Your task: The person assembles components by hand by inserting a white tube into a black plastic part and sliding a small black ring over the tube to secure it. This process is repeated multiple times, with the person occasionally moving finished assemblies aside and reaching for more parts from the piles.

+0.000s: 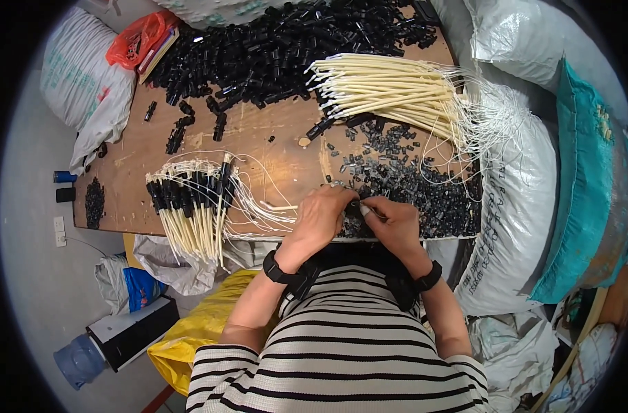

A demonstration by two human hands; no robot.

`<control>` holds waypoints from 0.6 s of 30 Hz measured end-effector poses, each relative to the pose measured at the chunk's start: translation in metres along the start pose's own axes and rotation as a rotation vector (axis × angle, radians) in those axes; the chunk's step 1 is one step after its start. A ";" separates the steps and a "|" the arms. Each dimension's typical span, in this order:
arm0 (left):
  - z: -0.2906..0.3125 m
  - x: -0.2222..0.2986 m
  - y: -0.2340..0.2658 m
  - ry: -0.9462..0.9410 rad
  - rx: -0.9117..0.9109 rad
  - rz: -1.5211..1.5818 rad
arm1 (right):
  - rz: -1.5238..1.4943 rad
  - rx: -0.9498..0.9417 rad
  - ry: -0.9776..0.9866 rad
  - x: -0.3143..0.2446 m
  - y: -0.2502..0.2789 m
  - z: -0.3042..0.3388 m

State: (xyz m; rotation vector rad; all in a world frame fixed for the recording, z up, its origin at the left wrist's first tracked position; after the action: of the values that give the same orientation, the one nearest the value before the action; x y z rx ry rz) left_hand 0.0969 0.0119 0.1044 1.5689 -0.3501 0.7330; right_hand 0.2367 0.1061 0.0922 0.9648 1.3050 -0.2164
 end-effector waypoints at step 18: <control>0.005 -0.009 0.009 -0.088 0.224 0.394 | 0.021 -0.121 0.176 -0.009 -0.004 0.001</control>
State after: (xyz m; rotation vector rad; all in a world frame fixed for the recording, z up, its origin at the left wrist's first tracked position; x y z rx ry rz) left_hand 0.0858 0.0035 0.1061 1.7687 -0.6734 1.0358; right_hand 0.2318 0.0997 0.0977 0.9094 1.4509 -0.0355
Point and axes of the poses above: each hand's wrist, its own z-axis away from the middle knuckle, its own y-axis out of the back of the hand, x = y × z, the point moved 2 cm from there along -z, towards the middle knuckle, and after that the axes turned 3 degrees about -z, right-handed, at the moved point
